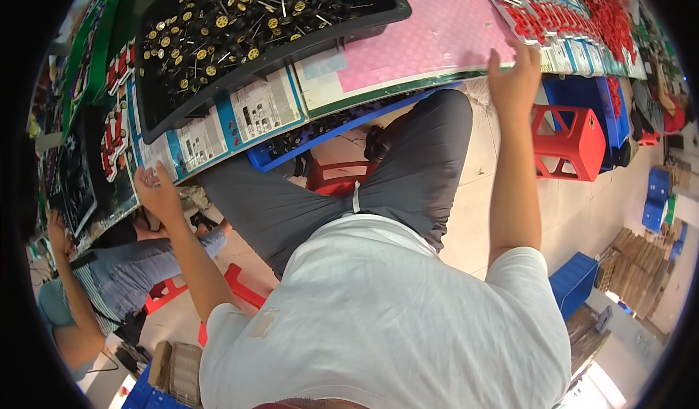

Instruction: Assembling small plastic toy cars by manually inserting internal parts into the chassis.

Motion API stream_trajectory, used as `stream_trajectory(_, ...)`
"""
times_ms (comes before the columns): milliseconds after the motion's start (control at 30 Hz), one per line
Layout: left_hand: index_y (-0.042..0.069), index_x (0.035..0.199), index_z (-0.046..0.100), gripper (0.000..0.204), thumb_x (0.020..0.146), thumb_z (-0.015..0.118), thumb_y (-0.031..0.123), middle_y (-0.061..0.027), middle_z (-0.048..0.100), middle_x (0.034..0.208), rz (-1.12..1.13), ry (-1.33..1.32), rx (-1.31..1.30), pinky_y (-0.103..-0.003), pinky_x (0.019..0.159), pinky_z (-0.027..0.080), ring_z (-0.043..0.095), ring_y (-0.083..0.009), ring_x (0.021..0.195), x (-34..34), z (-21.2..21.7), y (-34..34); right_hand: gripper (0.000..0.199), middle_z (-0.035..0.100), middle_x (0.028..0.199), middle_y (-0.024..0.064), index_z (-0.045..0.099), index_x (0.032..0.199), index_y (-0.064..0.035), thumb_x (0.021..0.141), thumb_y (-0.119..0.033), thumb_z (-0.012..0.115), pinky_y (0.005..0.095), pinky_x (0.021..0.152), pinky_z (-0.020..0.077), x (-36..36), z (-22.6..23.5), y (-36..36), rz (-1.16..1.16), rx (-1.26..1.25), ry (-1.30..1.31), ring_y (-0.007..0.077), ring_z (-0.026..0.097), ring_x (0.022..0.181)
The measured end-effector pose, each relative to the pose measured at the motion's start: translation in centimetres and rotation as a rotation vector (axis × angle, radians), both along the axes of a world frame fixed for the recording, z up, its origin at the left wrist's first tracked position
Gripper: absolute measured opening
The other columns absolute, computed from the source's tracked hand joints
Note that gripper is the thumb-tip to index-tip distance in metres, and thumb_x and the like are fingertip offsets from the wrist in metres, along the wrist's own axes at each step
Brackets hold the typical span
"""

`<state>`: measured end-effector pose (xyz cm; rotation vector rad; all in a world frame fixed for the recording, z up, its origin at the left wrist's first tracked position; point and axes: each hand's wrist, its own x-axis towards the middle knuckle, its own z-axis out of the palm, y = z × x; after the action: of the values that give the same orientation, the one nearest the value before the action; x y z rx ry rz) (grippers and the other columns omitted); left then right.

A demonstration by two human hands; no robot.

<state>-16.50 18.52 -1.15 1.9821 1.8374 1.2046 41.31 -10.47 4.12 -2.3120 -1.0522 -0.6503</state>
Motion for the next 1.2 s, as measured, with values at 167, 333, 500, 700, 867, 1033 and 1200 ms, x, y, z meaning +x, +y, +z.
stream_trajectory(167, -0.003, 0.119, 0.059, 0.031, 0.093, 0.067, 0.012, -0.0053, 0.063, 0.094, -0.25, -0.357, -0.129, -0.023, 0.068, 0.048, 0.057, -0.009, 0.075, 7.1, 1.3, -4.1, 0.033, 0.056, 0.119, 0.0225, 0.061, 0.113, -0.0017, 0.084, -0.013, 0.069, 0.0445, 0.087, 0.0503, 6.7, -2.1, -1.0, -0.077, -0.022, 0.043, 0.0405, 0.06, 0.105)
stream_trajectory(333, 0.001, 0.11, 0.064, 0.018, 0.096, 0.063, 0.013, -0.0012, 0.063, 0.087, -0.576, -0.472, -0.249, -0.022, 0.069, 0.048, 0.057, -0.0071, 0.077, 16.4, 3.3, -8.2, 0.014, 0.063, 0.099, 0.0183, 0.062, 0.102, -0.0035, 0.089, -0.009, 0.06, 0.0478, 0.079, 0.0509, 9.8, -2.1, -0.9, -0.028, -0.034, -0.067, 0.0398, 0.063, 0.094)
stream_trajectory(500, 0.002, 0.107, 0.064, 0.023, 0.097, 0.065, 0.023, -0.0009, 0.065, 0.091, -0.842, -0.656, -0.936, -0.022, 0.072, 0.048, 0.058, -0.0064, 0.08, 22.9, 4.3, -14.3, 0.004, 0.063, 0.08, 0.0135, 0.062, 0.092, -0.0017, 0.092, -0.006, 0.061, 0.0365, 0.065, 0.0481, -0.7, 1.0, -0.8, 0.072, 0.223, 0.084, 0.0289, 0.062, 0.07)
stream_trajectory(700, 0.011, 0.144, 0.028, 0.076, 0.087, 0.073, 0.031, -0.0151, 0.058, 0.122, -1.234, -1.403, -1.296, -0.025, 0.053, 0.05, 0.062, -0.0155, 0.085, 27.4, 3.2, -18.9, 0.012, 0.065, 0.081, 0.0125, 0.061, 0.084, -0.0017, 0.076, 0.007, 0.065, 0.0323, 0.062, 0.0504, -14.9, 3.6, -2.5, 0.878, 0.392, 0.434, 0.0254, 0.062, 0.067)
stream_trajectory(867, 0.006, 0.117, 0.046, 0.04, 0.086, 0.07, 0.017, -0.014, 0.064, 0.107, -1.221, -1.047, -0.866, -0.026, 0.07, 0.056, 0.063, -0.0161, 0.092, 26.4, 4.7, -14.1, 0.01, 0.065, 0.081, 0.0116, 0.064, 0.091, 0.0015, 0.088, -0.007, 0.067, 0.0319, 0.069, 0.0492, -6.0, 3.4, 4.8, 0.613, 0.412, 0.51, 0.021, 0.06, 0.072)
stream_trajectory(1033, 0.007, 0.119, 0.045, 0.043, 0.089, 0.07, 0.025, -0.0163, 0.064, 0.11, -1.09, -0.962, -0.799, -0.024, 0.062, 0.052, 0.065, -0.0176, 0.091, 23.5, 2.3, -8.3, 0.042, 0.063, 0.119, 0.0173, 0.063, 0.118, -0.0046, 0.087, -0.031, 0.07, 0.0401, 0.096, 0.0492, 4.7, -1.2, 18.2, 0.532, 0.324, 0.259, 0.0317, 0.061, 0.112)
stream_trajectory(1200, 0.008, 0.122, 0.044, 0.046, 0.089, 0.069, 0.029, -0.0177, 0.062, 0.112, -1.107, -0.837, -0.687, -0.028, 0.065, 0.056, 0.065, -0.0216, 0.094, 23.3, 1.0, -8.3, 0.052, 0.052, 0.14, 0.0141, 0.056, 0.136, -0.0151, 0.092, -0.043, 0.061, 0.0454, 0.106, 0.0421, 9.7, -2.1, 29.2, 0.462, 0.055, 0.2, 0.0357, 0.049, 0.129)
